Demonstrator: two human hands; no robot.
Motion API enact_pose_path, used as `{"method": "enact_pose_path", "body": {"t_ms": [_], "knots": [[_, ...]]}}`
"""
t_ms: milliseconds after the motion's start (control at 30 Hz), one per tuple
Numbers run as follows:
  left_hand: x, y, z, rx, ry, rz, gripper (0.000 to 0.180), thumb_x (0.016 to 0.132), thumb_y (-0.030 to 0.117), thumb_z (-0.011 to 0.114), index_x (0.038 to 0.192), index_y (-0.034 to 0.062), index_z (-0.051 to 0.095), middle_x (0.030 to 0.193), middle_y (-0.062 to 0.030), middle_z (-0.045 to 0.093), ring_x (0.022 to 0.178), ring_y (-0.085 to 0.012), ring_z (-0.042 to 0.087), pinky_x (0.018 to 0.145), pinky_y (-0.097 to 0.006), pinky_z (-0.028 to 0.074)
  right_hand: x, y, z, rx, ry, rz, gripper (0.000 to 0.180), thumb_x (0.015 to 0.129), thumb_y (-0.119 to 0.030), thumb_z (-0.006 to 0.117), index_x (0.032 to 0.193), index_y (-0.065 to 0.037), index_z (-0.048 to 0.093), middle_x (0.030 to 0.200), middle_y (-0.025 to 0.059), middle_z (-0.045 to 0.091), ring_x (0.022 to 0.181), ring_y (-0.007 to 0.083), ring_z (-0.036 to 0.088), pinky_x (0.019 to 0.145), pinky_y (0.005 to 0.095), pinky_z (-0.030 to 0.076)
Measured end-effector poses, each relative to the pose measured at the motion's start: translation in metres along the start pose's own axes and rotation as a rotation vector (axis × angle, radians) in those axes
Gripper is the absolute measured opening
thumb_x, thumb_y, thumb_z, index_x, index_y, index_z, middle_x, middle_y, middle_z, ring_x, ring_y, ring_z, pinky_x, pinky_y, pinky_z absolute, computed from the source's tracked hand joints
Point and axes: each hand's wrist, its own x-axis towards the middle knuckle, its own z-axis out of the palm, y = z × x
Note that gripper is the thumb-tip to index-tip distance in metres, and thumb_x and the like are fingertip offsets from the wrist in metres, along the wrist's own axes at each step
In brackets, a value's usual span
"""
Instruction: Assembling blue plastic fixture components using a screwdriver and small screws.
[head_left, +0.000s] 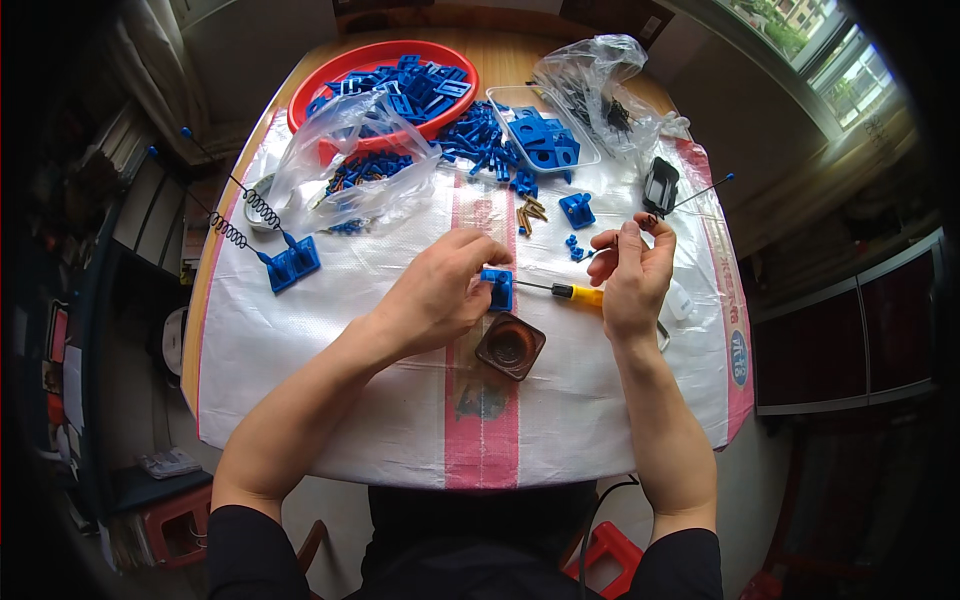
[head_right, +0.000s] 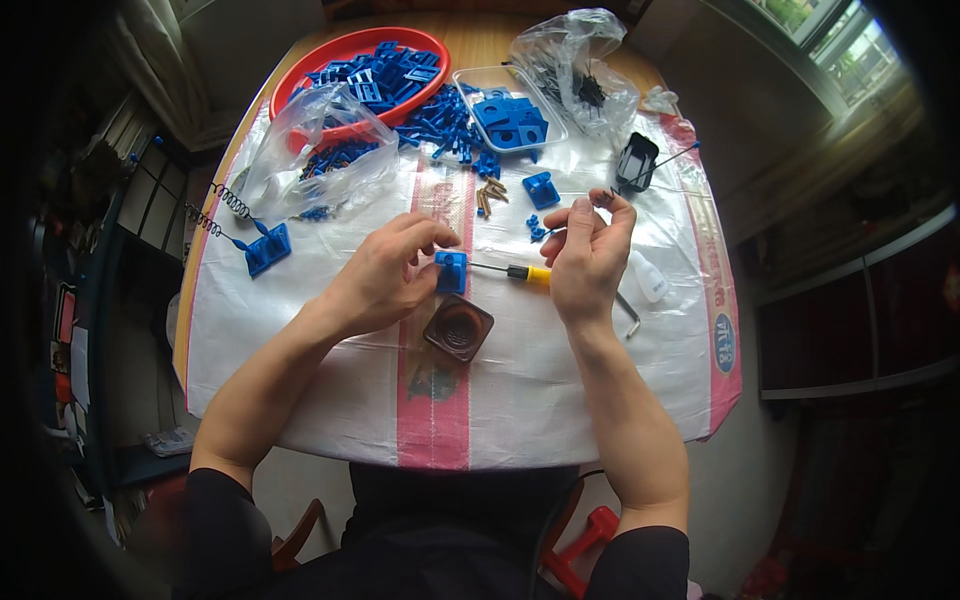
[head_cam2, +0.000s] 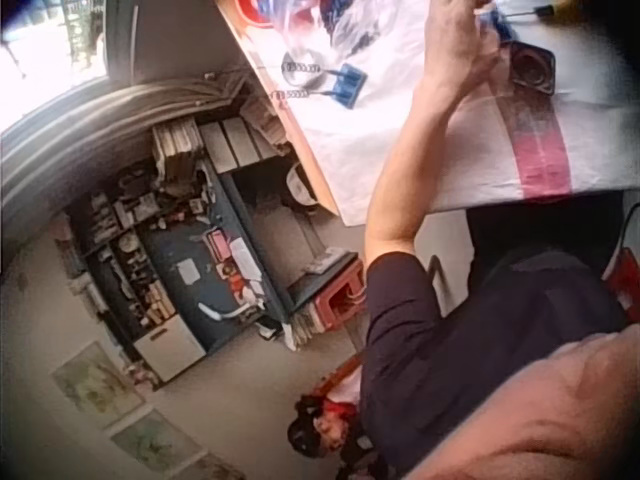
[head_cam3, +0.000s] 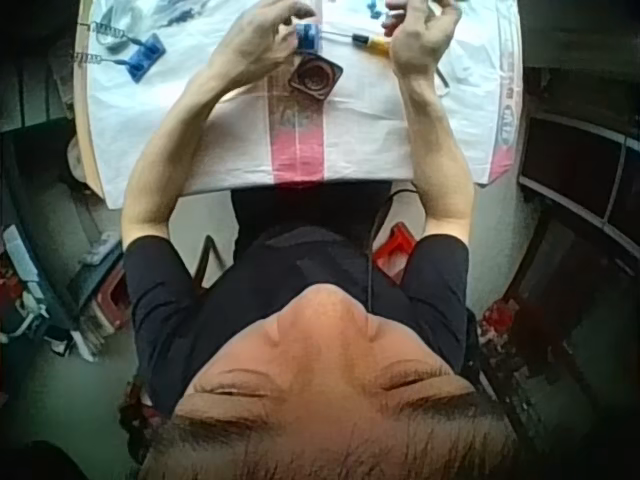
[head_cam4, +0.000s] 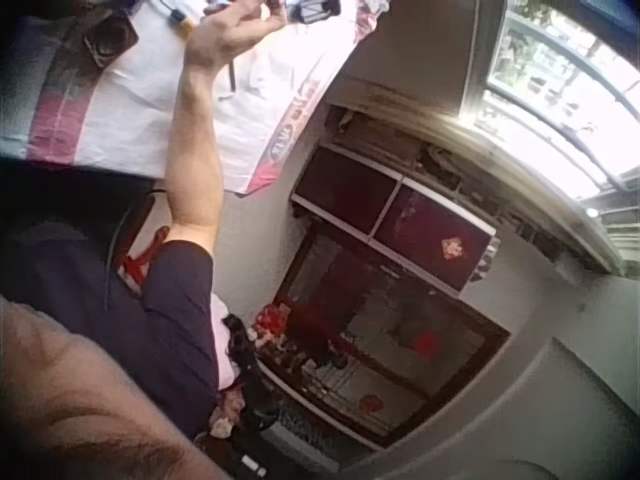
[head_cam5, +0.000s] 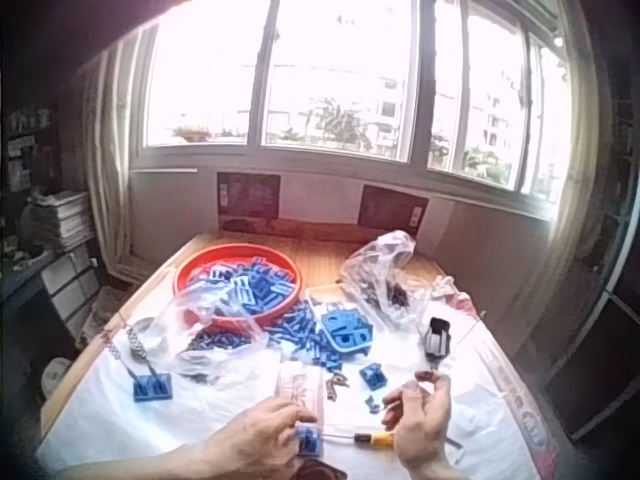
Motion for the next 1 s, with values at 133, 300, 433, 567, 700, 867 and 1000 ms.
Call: {"method": "enact_pose_path", "body": {"t_ms": [133,300,433,567,700,867,1000], "knots": [[-0.002,0.025,-0.034,0.204,-0.084,-0.04,0.029,0.081,-0.001,0.056,0.11,-0.0023,0.061,0.108,-0.0186,0.06,0.099,-0.0341,0.06,0.088,-0.039,0.048,0.0,-0.003,-0.001,0.015,0.001,-0.018,0.024,0.102,-0.021,0.046,0.116,-0.002,0.038,0.078,0.0084,0.063,0.052,0.0061,0.053,0.046,0.0176,0.042],[0.029,-0.001,-0.089,0.448,0.288,-0.003,0.023,0.085,-0.006,0.053,0.104,-0.0039,0.066,0.102,-0.0193,0.065,0.097,-0.0345,0.063,0.088,-0.039,0.049,-0.003,-0.004,0.0,0.042,-0.026,-0.038,0.024,0.102,-0.02,0.046,0.116,-0.002,0.037,0.078,0.0079,0.063,0.052,0.0053,0.051,0.048,0.0167,0.041],[0.036,-0.052,-0.103,0.598,0.261,-0.268,0.023,0.085,0.002,0.06,0.106,-0.0025,0.067,0.106,-0.018,0.065,0.102,-0.0338,0.063,0.09,-0.039,0.049,-0.006,-0.003,0.005,0.06,-0.052,-0.023,0.024,0.103,-0.019,0.045,0.116,-0.002,0.037,0.078,0.0073,0.063,0.052,0.0046,0.051,0.048,0.0162,0.041],[0.032,-0.07,-0.083,0.68,0.284,-0.366,0.026,0.082,0.009,0.067,0.106,-0.0007,0.068,0.109,-0.0179,0.064,0.105,-0.0346,0.061,0.093,-0.041,0.047,-0.006,-0.004,0.003,0.064,-0.055,-0.024,0.023,0.103,-0.019,0.045,0.117,-0.002,0.037,0.077,0.0071,0.063,0.052,0.0043,0.05,0.048,0.0161,0.041],[0.034,-0.096,-0.081,0.654,0.329,-0.344,0.024,0.082,0.007,0.065,0.105,0.0022,0.07,0.111,-0.0163,0.063,0.109,-0.0343,0.059,0.096,-0.042,0.046,-0.007,-0.005,0.004,0.064,-0.055,-0.03,0.023,0.102,-0.019,0.045,0.117,-0.002,0.037,0.076,0.0068,0.063,0.051,0.0041,0.05,0.047,0.016,0.041],[0.043,-0.098,-0.083,0.757,0.204,-0.322,0.022,0.082,0.002,0.062,0.101,0.0043,0.072,0.111,-0.0145,0.063,0.109,-0.0328,0.059,0.096,-0.042,0.047,-0.007,-0.006,0.003,0.055,-0.054,-0.035,0.023,0.102,-0.018,0.046,0.117,-0.001,0.037,0.076,0.0068,0.063,0.051,0.0041,0.05,0.047,0.0159,0.041],[0.047,-0.102,-0.089,0.798,0.17,-0.374,0.018,0.082,0.001,0.062,0.096,0.006,0.072,0.109,-0.0139,0.063,0.107,-0.0313,0.06,0.094,-0.042,0.048,-0.007,-0.007,0.004,0.07,-0.058,-0.031,0.023,0.102,-0.018,0.046,0.117,-0.002,0.037,0.076,0.0068,0.063,0.051,0.0041,0.051,0.047,0.0161,0.041]]}}
